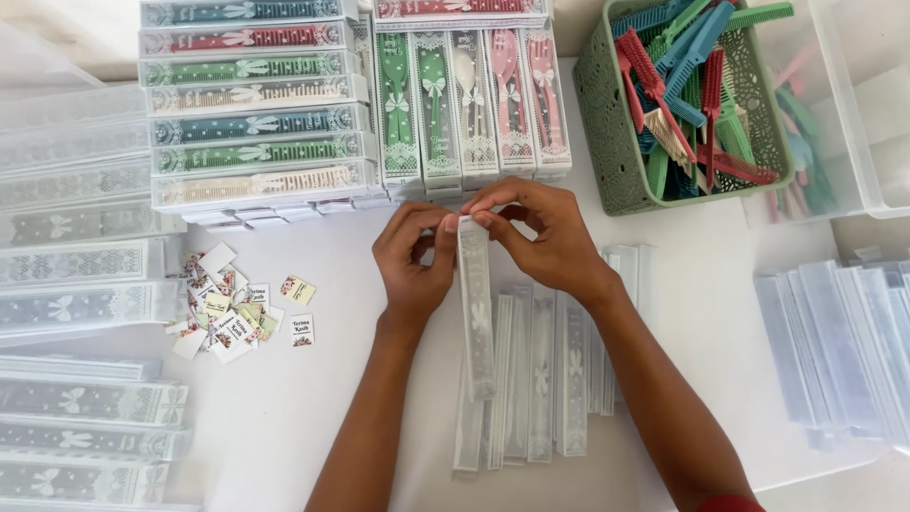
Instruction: The recorder is seen putting individual plastic combs into clear plastic packaging sleeves and organizing them on the workspace.
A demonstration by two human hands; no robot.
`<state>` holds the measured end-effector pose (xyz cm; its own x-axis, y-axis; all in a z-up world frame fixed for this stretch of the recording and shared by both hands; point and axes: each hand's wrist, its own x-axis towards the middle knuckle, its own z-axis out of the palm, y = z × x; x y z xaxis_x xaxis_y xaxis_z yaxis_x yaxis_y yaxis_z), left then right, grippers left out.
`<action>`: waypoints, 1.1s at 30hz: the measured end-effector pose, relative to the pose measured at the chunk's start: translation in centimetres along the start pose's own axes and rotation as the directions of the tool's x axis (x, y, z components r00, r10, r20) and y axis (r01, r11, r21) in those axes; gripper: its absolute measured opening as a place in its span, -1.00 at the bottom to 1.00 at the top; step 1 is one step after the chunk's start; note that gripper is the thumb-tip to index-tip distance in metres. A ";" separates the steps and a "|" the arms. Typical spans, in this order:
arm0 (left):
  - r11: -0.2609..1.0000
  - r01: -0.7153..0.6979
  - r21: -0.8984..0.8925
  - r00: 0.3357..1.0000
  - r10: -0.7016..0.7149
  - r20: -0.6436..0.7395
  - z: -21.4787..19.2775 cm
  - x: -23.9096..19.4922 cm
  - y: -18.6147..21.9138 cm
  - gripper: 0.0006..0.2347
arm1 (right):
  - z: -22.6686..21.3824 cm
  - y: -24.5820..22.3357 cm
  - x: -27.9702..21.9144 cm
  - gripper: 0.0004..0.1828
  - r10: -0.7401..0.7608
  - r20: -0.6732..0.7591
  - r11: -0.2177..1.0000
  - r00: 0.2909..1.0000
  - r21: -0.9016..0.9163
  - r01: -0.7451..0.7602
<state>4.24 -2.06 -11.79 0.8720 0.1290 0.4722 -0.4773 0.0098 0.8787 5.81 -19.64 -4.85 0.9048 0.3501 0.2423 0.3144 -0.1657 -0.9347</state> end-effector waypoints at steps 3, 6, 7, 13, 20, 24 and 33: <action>0.991 -0.096 0.094 0.994 0.101 -0.049 0.2 0.2 0.6 -0.94 | 0.2 0.3 -0.1 -0.91 0.123 -0.018 0.987 0.992 0.107 -0.121; 0.993 -0.113 0.035 0.991 0.115 -0.063 0.3 0.1 0.7 -0.88 | 0.6 0.0 0.2 -0.90 0.161 -0.020 0.983 0.987 0.087 -0.159; 0.993 -0.116 0.034 0.991 0.118 -0.060 0.5 0.0 0.5 -0.88 | 0.6 0.0 0.1 -0.90 0.159 -0.023 0.984 0.987 0.087 -0.156; 0.983 -0.107 -0.148 0.992 0.096 -0.081 0.7 -0.4 -0.1 -0.85 | 1.0 0.1 0.0 -0.90 0.104 -0.038 0.993 0.994 0.052 -0.102; 0.977 0.019 -0.212 1.000 -0.017 0.013 0.1 0.1 0.4 -0.93 | 0.9 -0.5 0.0 -0.90 -0.108 -0.020 0.987 0.994 -0.123 0.105; 0.986 0.090 -0.138 0.992 -0.078 0.095 -0.3 0.6 0.1 -0.73 | 0.8 -0.7 0.2 -0.88 -0.126 0.010 0.974 0.992 -0.186 0.125; 0.967 0.198 -0.158 0.964 -0.163 0.210 -0.8 1.0 0.4 -0.65 | 0.6 -1.0 0.1 -0.90 -0.083 0.043 0.971 0.996 -0.221 0.091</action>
<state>4.84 -1.13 -11.07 0.9413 -0.0859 0.3266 -0.3060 0.1920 0.9325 5.41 -18.85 -4.05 0.8624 0.4020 0.3078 0.4507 -0.3326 -0.8284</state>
